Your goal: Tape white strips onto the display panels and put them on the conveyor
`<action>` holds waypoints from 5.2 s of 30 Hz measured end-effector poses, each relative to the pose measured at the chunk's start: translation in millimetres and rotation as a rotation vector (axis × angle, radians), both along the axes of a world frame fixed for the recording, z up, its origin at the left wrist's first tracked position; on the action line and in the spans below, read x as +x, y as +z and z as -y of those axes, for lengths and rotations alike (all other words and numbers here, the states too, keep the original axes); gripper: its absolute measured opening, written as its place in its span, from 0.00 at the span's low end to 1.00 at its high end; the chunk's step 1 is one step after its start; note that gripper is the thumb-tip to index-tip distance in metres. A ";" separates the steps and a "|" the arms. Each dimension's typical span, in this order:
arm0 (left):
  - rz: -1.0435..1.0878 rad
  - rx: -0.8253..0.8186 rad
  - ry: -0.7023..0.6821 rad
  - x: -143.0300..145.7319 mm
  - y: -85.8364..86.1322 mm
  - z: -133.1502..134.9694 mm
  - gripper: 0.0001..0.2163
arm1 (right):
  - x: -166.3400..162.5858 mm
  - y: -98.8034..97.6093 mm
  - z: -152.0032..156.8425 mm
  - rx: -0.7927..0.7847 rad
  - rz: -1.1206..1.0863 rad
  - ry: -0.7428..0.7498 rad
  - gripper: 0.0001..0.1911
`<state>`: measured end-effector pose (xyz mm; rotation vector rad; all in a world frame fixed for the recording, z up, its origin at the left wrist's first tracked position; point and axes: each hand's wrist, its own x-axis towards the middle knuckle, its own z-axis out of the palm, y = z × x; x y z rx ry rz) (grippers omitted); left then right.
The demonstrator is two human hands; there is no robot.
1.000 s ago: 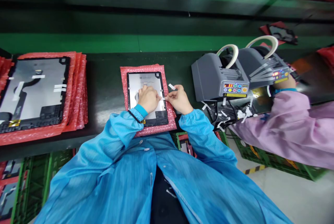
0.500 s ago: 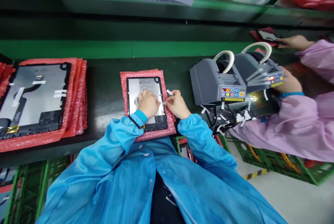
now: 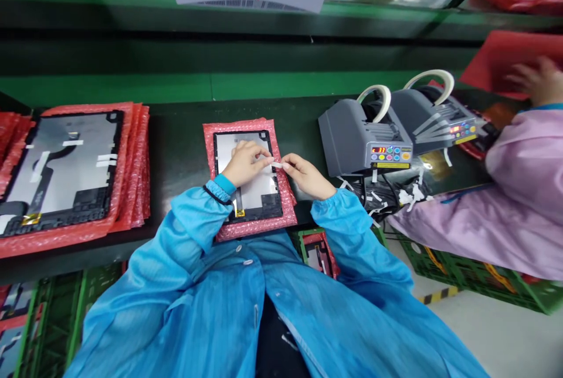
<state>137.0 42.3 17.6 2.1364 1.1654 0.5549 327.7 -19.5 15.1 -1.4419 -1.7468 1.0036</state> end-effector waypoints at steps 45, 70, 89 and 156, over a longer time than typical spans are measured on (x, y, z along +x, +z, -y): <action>-0.294 0.069 0.160 14.2 -18.0 18.5 0.08 | -26.6 -41.0 15.3 0.214 0.408 -0.346 0.13; -0.481 -0.017 0.557 -70.6 5.3 67.2 0.12 | -52.3 -6.7 6.3 0.023 -0.419 -0.293 0.21; -0.676 0.033 0.850 -318.5 65.1 40.4 0.16 | -258.6 32.2 -54.8 -0.284 -0.260 0.131 0.10; -0.099 0.375 -0.193 -62.6 -23.7 -19.4 0.08 | -12.7 -5.1 -61.7 -0.105 -0.134 -0.155 0.12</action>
